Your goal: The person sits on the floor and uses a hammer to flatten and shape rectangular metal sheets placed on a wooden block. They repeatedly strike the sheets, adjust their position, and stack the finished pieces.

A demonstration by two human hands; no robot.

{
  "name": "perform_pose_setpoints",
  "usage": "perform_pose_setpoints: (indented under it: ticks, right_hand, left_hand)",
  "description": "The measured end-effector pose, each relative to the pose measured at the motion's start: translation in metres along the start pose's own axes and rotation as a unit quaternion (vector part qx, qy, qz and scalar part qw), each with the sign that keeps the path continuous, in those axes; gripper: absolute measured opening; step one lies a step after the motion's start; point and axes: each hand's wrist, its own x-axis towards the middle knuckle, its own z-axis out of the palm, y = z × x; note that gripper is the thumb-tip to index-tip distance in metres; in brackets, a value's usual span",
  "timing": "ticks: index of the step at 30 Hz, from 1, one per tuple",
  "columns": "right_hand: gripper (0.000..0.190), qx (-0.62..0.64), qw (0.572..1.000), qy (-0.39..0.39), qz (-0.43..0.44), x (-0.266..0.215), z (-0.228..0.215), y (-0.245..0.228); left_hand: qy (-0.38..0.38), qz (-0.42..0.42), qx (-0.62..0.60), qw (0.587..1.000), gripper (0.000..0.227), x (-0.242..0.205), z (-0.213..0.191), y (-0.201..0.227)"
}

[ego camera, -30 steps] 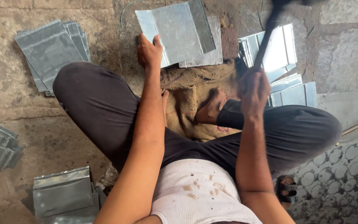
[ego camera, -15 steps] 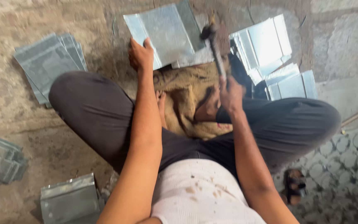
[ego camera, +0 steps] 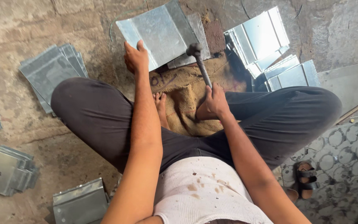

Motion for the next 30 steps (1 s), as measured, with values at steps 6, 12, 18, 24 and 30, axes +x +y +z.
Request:
perform_pose_setpoints:
  ticks: [6,12,18,24,30]
  right_hand:
    - [0.035,0.212,0.949,-0.066,0.224,0.003,0.003,-0.001]
    - [0.042,0.326,0.871,-0.13,0.345,0.053,0.046,0.012]
    - [0.052,0.229,0.903,-0.096,0.35,0.072,0.07,0.057]
    - [0.052,0.156,0.962,0.022,0.222,0.051,0.059,0.071]
    - [0.061,0.168,0.972,0.076,0.143,0.057,0.044,0.066]
  left_hand:
    - [0.055,0.067,-0.042,0.995,0.057,-0.018,-0.029,0.02]
    - [0.114,0.409,-0.113,0.898,0.032,-0.053,-0.032,0.043]
    - [0.05,0.529,0.07,0.844,0.054,-0.052,-0.007,0.003]
    - [-0.084,0.406,0.148,0.898,0.058,-0.049,-0.008,-0.024]
    - [-0.177,0.168,-0.001,0.97,0.065,-0.061,-0.005,-0.014]
